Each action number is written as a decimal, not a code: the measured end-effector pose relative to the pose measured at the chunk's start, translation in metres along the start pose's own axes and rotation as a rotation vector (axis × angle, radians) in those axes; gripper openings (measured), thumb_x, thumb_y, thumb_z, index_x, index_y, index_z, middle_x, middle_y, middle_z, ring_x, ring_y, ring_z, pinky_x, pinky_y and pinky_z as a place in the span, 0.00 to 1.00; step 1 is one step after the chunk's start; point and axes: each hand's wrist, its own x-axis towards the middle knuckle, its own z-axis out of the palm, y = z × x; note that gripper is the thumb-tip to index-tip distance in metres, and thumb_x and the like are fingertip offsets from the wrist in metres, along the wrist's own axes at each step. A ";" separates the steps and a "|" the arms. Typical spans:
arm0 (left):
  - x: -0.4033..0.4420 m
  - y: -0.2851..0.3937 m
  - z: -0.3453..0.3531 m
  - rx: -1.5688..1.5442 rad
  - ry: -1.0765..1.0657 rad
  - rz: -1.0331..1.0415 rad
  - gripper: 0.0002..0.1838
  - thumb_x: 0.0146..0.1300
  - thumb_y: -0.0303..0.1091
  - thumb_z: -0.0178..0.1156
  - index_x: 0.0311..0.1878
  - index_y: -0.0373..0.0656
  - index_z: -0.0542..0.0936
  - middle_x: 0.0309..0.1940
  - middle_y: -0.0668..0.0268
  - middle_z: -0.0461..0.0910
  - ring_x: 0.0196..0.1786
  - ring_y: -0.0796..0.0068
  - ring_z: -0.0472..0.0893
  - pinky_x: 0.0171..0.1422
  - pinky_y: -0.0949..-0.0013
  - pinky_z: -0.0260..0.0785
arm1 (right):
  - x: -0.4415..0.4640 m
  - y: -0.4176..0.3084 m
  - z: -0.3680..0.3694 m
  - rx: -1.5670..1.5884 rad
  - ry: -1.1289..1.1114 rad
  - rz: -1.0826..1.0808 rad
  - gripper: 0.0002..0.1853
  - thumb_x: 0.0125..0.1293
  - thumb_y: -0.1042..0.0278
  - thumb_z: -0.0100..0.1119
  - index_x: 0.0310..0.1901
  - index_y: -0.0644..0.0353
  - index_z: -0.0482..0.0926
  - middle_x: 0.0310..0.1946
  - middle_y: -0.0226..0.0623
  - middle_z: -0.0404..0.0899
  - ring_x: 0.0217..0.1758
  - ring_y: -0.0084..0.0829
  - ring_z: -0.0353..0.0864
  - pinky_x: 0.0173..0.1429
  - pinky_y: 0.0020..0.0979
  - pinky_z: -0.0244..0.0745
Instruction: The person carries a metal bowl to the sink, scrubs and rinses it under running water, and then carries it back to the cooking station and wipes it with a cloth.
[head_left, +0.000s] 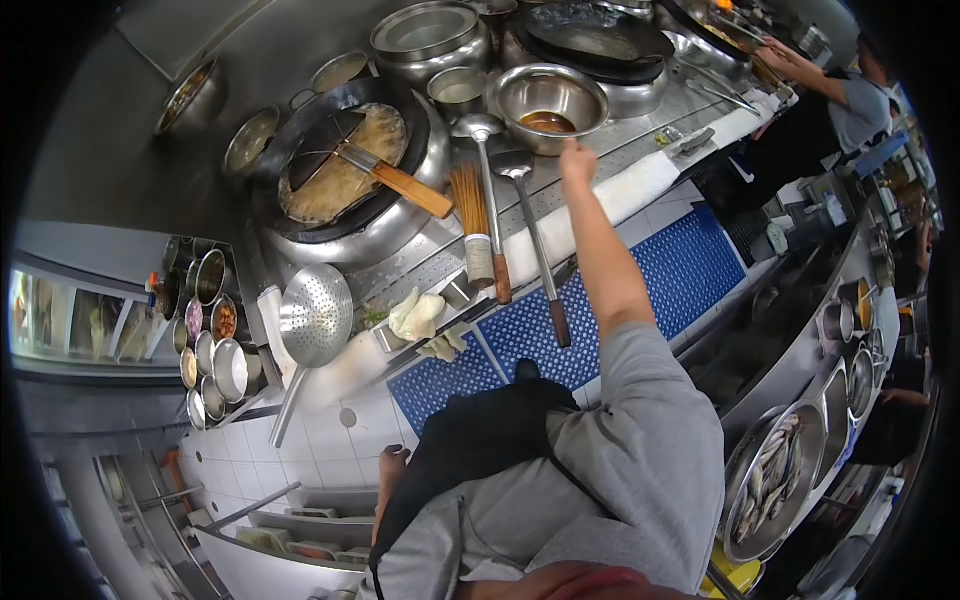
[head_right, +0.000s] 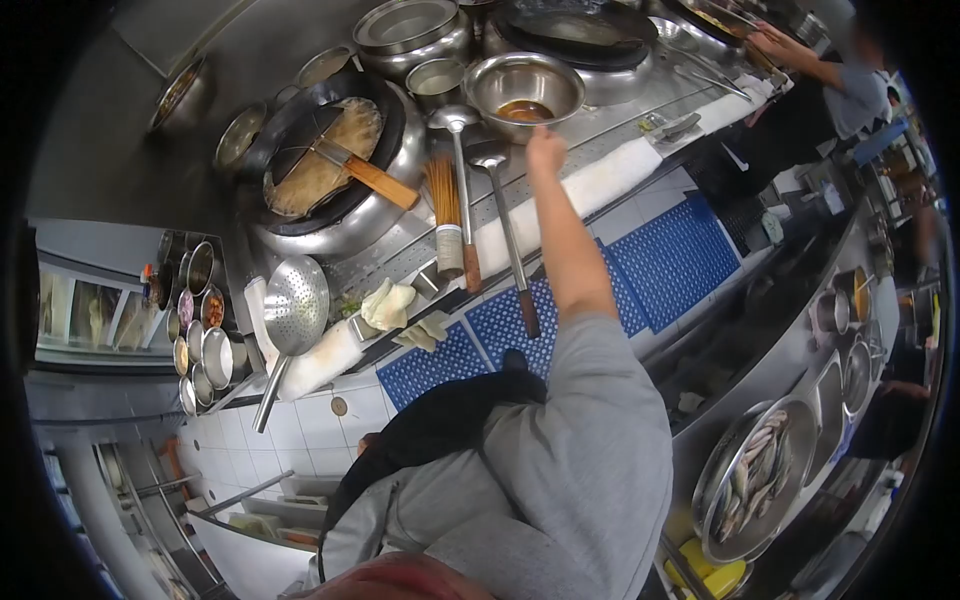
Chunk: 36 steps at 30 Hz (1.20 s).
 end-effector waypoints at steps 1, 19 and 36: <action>-0.001 0.014 -0.005 -0.168 0.087 -0.255 0.24 0.51 0.39 0.67 0.48 0.31 0.82 0.41 0.43 0.84 0.47 0.52 0.84 0.53 0.59 0.74 | 0.019 0.002 0.000 -0.045 0.064 0.040 0.18 0.65 0.58 0.62 0.35 0.70 0.81 0.27 0.47 0.82 0.31 0.42 0.81 0.39 0.43 0.75; -0.029 0.046 0.019 -0.295 0.084 -0.608 0.25 0.51 0.41 0.69 0.52 0.39 0.81 0.48 0.47 0.82 0.53 0.51 0.81 0.59 0.57 0.71 | 0.140 -0.036 -0.003 0.371 -0.396 0.377 0.06 0.58 0.81 0.59 0.27 0.68 0.72 0.16 0.39 0.73 0.14 0.31 0.75 0.17 0.29 0.73; -0.019 0.088 0.031 -0.214 0.246 -0.233 0.24 0.49 0.37 0.69 0.48 0.33 0.82 0.39 0.48 0.85 0.42 0.56 0.85 0.49 0.60 0.76 | 0.123 -0.047 -0.009 0.300 -0.243 0.103 0.09 0.54 0.81 0.51 0.38 0.69 0.66 0.18 0.42 0.72 0.12 0.32 0.74 0.11 0.31 0.64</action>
